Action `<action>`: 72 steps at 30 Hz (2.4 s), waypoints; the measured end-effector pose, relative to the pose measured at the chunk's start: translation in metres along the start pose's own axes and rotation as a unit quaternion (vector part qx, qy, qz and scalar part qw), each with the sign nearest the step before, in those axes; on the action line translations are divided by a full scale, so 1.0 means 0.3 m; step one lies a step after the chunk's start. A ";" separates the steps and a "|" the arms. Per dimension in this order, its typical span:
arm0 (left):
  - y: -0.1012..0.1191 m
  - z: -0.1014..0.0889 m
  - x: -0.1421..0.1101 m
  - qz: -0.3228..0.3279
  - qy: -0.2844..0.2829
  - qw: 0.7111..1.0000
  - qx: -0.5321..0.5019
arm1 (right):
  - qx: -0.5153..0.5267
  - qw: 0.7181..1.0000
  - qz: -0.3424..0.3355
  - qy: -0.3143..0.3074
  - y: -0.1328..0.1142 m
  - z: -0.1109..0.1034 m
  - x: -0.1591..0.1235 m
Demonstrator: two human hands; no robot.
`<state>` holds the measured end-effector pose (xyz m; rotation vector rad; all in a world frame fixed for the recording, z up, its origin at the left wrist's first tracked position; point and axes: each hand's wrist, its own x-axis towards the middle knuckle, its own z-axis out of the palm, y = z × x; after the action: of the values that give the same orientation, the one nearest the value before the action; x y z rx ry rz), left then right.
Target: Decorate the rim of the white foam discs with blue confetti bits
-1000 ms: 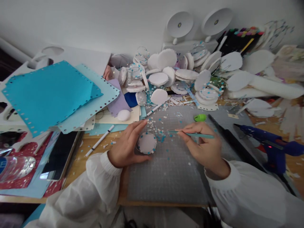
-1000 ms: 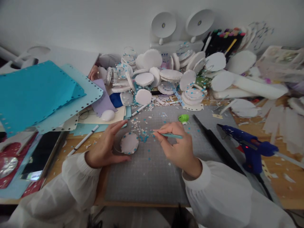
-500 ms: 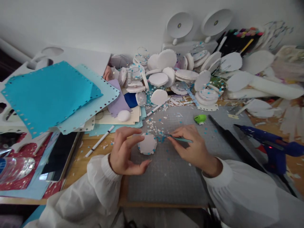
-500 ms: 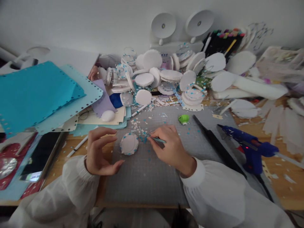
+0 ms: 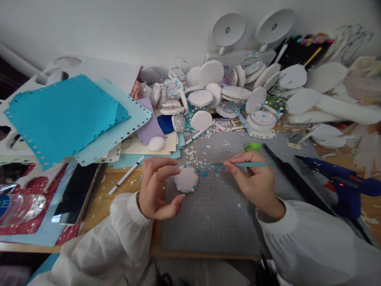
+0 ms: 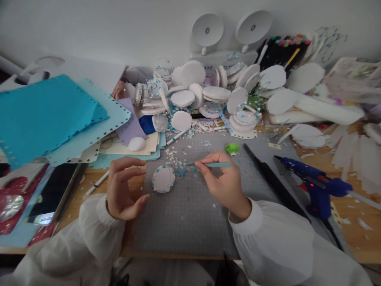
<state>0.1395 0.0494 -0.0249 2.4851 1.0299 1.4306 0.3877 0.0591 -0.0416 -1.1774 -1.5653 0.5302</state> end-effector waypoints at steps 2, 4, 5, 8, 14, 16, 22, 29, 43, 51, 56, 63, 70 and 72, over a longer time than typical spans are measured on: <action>0.004 -0.001 0.002 -0.009 0.009 1.000 0.000 | 0.021 0.999 0.039 0.014 -0.004 -0.009 0.008; 0.008 -0.003 0.008 -0.010 0.013 1.000 0.001 | 0.041 0.996 0.075 0.019 -0.004 -0.015 0.016; 0.010 -0.005 0.011 -0.008 0.014 1.000 0.002 | 0.056 0.994 0.092 0.019 -0.003 -0.017 0.018; 0.021 -0.011 0.020 -0.001 0.000 1.000 0.008 | 0.135 0.980 0.144 0.000 -0.004 -0.013 0.015; 0.070 -0.007 0.013 -0.025 -0.048 0.999 0.005 | 0.231 0.951 0.185 -0.092 -0.056 0.008 -0.028; 0.087 -0.002 0.009 -0.029 -0.056 0.998 -0.003 | 0.253 0.941 0.192 -0.117 -0.071 0.009 -0.045; 0.121 -0.001 -0.013 -0.038 -0.057 0.996 -0.050 | 0.301 0.922 0.209 -0.128 -0.083 0.007 -0.073; 0.192 0.009 -0.066 -0.185 -0.140 0.944 -0.236 | 0.295 0.927 0.198 -0.115 -0.074 -0.006 -0.051; 0.200 0.044 -0.072 -0.387 -0.212 0.783 -0.439 | 0.282 0.920 0.195 -0.190 -0.114 -0.002 -0.061; 0.197 0.043 -0.064 -0.388 -0.189 0.805 -0.408 | 0.304 0.909 0.206 -0.195 -0.108 -0.001 -0.062; 0.191 0.039 -0.049 -0.368 -0.171 0.826 -0.392 | 0.308 0.906 0.223 -0.188 -0.101 -0.001 -0.068; 0.191 0.033 -0.037 -0.350 -0.176 0.843 -0.370 | 0.310 0.908 0.219 -0.180 -0.087 -0.006 -0.065; 0.169 0.047 -0.056 -0.190 -0.205 0.918 -0.281 | 0.321 0.913 0.223 -0.114 -0.061 -0.009 -0.051; 0.165 0.060 -0.065 -0.079 -0.228 0.940 -0.242 | 0.324 0.920 0.208 -0.076 -0.062 -0.014 -0.030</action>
<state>0.1723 0.0041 -0.0298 2.1551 0.6656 0.8605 0.3834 0.0424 -0.0293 -0.9507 -1.1082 1.3338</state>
